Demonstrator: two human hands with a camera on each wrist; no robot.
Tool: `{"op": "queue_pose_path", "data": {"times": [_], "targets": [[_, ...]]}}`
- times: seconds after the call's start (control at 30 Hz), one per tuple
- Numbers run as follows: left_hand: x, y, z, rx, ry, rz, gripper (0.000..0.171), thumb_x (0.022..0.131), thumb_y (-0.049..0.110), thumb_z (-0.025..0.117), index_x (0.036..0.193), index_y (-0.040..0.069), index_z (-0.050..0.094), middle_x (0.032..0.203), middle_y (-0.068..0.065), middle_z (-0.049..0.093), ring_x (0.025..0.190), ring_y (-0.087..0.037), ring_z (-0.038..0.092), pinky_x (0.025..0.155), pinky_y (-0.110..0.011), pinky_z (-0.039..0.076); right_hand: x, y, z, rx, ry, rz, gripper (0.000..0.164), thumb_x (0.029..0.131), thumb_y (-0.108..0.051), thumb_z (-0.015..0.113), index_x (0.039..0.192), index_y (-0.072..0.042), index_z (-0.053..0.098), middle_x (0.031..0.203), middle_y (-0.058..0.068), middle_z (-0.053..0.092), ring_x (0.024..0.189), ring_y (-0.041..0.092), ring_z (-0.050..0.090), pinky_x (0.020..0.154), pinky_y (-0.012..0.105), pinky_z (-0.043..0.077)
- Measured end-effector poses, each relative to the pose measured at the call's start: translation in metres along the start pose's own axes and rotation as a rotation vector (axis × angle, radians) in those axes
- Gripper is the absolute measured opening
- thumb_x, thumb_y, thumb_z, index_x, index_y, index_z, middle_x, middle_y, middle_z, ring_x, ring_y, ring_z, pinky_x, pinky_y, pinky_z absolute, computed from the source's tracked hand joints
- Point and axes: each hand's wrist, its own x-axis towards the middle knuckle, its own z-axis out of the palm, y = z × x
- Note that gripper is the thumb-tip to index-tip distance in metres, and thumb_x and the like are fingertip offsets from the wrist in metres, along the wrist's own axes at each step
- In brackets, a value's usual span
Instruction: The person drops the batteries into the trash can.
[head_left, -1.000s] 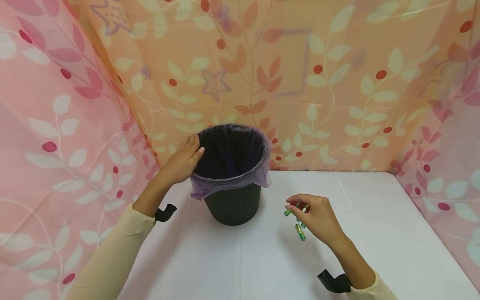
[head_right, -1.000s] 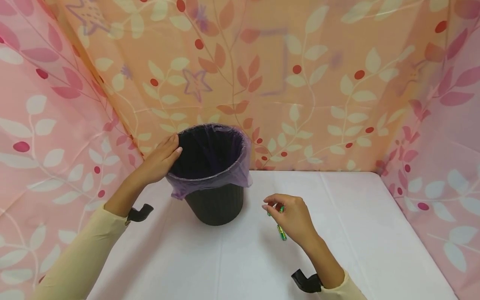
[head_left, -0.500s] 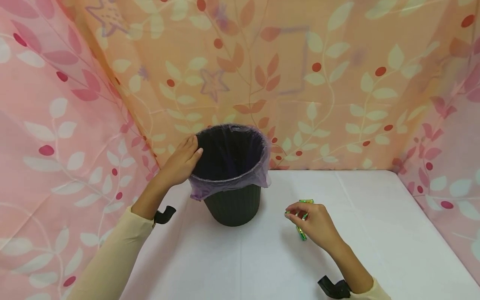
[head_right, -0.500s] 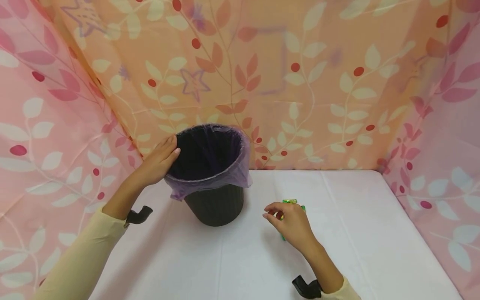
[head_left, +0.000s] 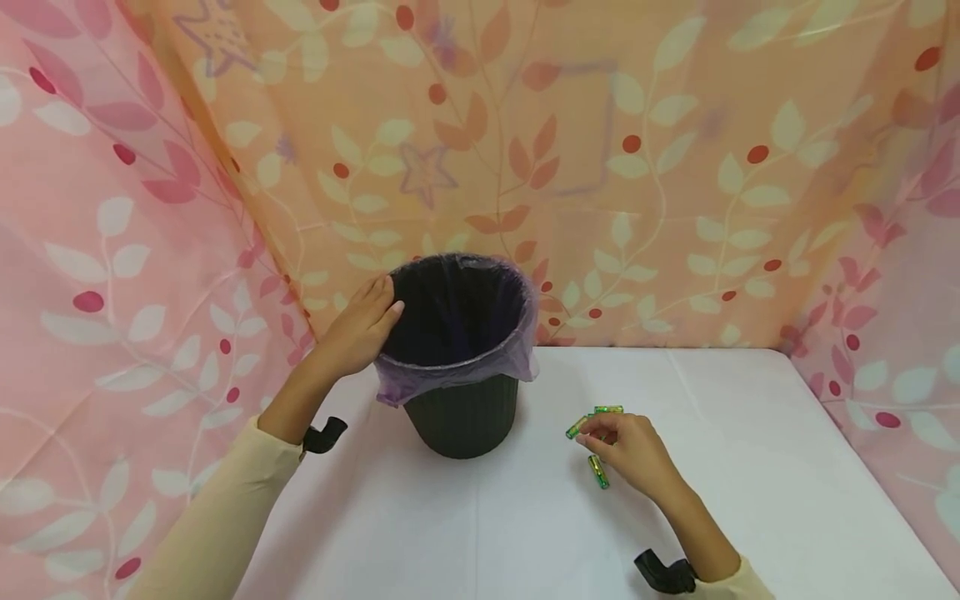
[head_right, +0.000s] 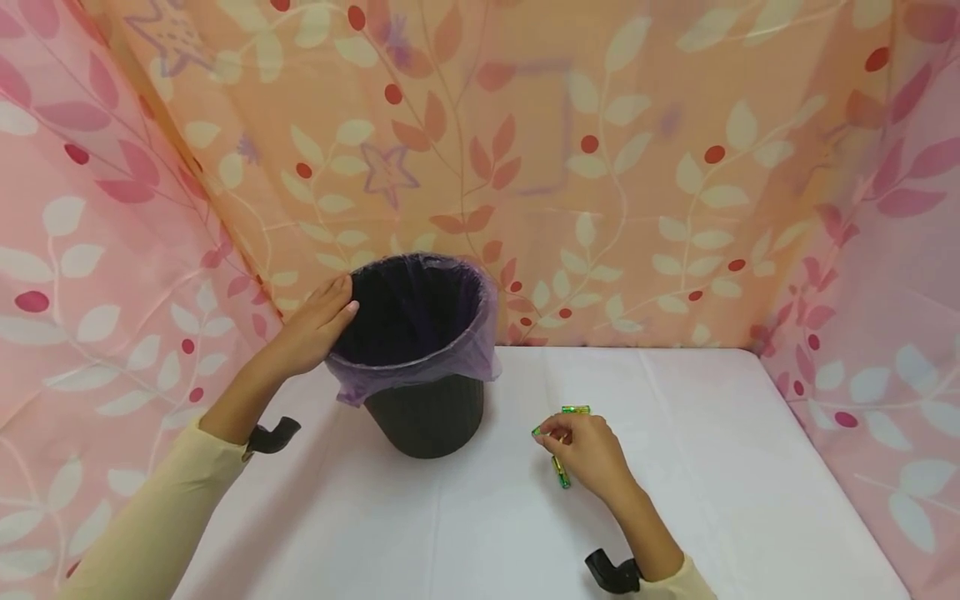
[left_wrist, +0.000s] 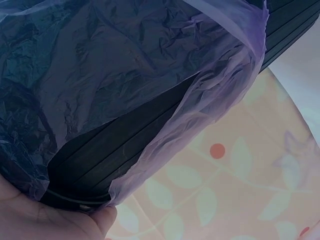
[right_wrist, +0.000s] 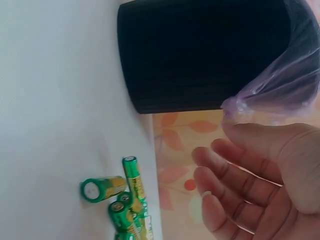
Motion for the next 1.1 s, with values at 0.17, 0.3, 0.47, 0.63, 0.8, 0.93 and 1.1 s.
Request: {"op": "queue_pose_path", "data": {"times": [0.17, 0.3, 0.47, 0.63, 0.8, 0.93, 1.1], "targets": [[-0.001, -0.002, 0.001, 0.002, 0.006, 0.003, 0.065, 0.112, 0.035, 0.027, 0.157, -0.009, 0.013, 0.167, -0.024, 0.005, 0.155, -0.038, -0.001, 0.124, -0.054, 0.003, 0.002, 0.006, 0.002, -0.029, -0.040, 0.054, 0.005, 0.085, -0.015, 0.083, 0.087, -0.013, 0.078, 0.077, -0.009, 0.070, 0.069, 0.009, 0.060, 0.062, 0.025, 0.051], [0.000, -0.002, 0.002, 0.004, 0.016, 0.007, 0.065, 0.112, 0.035, 0.027, 0.157, -0.009, 0.014, 0.167, -0.024, 0.006, 0.155, -0.038, 0.000, 0.124, -0.054, 0.003, 0.004, 0.013, 0.001, -0.069, -0.058, 0.078, 0.007, 0.085, -0.015, 0.083, 0.083, -0.013, 0.077, 0.072, -0.009, 0.068, 0.067, 0.009, 0.059, 0.059, 0.026, 0.049], [0.000, -0.004, 0.004, 0.000, 0.021, 0.005, 0.064, 0.112, 0.035, 0.028, 0.157, -0.009, 0.015, 0.167, -0.024, 0.008, 0.155, -0.038, 0.000, 0.124, -0.054, 0.003, 0.005, 0.021, 0.001, -0.130, -0.086, 0.114, 0.011, 0.084, -0.017, 0.083, 0.078, -0.014, 0.075, 0.067, -0.009, 0.063, 0.064, 0.011, 0.053, 0.055, 0.027, 0.043], [0.000, -0.005, 0.005, -0.006, 0.035, 0.010, 0.064, 0.112, 0.035, 0.028, 0.157, -0.009, 0.016, 0.167, -0.024, 0.009, 0.155, -0.038, 0.001, 0.125, -0.053, 0.003, 0.006, 0.027, 0.001, -0.181, -0.098, 0.119, 0.016, 0.084, -0.018, 0.083, 0.073, -0.014, 0.072, 0.063, -0.008, 0.058, 0.062, 0.012, 0.051, 0.054, 0.029, 0.042], [-0.002, -0.005, 0.005, -0.007, 0.033, 0.008, 0.064, 0.112, 0.033, 0.029, 0.157, -0.010, 0.016, 0.167, -0.024, 0.009, 0.155, -0.038, 0.001, 0.125, -0.053, 0.003, 0.002, 0.029, 0.003, -0.222, -0.129, 0.159, 0.021, 0.081, -0.020, 0.085, 0.071, -0.014, 0.069, 0.063, -0.006, 0.057, 0.062, 0.013, 0.051, 0.054, 0.030, 0.042], [0.000, -0.004, 0.005, -0.006, 0.027, 0.010, 0.064, 0.112, 0.034, 0.028, 0.157, -0.009, 0.015, 0.167, -0.024, 0.008, 0.155, -0.039, 0.000, 0.125, -0.053, 0.002, 0.000, 0.028, 0.006, -0.230, -0.153, 0.195, 0.026, 0.079, -0.019, 0.087, 0.067, -0.013, 0.065, 0.063, -0.005, 0.057, 0.061, 0.014, 0.051, 0.052, 0.030, 0.042], [0.001, -0.004, 0.004, -0.004, 0.032, 0.013, 0.064, 0.112, 0.034, 0.029, 0.156, -0.010, 0.015, 0.167, -0.024, 0.008, 0.155, -0.038, 0.001, 0.125, -0.053, 0.003, -0.001, 0.026, 0.009, -0.234, -0.148, 0.217, 0.027, 0.077, -0.018, 0.088, 0.063, -0.014, 0.065, 0.062, -0.004, 0.058, 0.058, 0.015, 0.050, 0.050, 0.029, 0.040]]}}
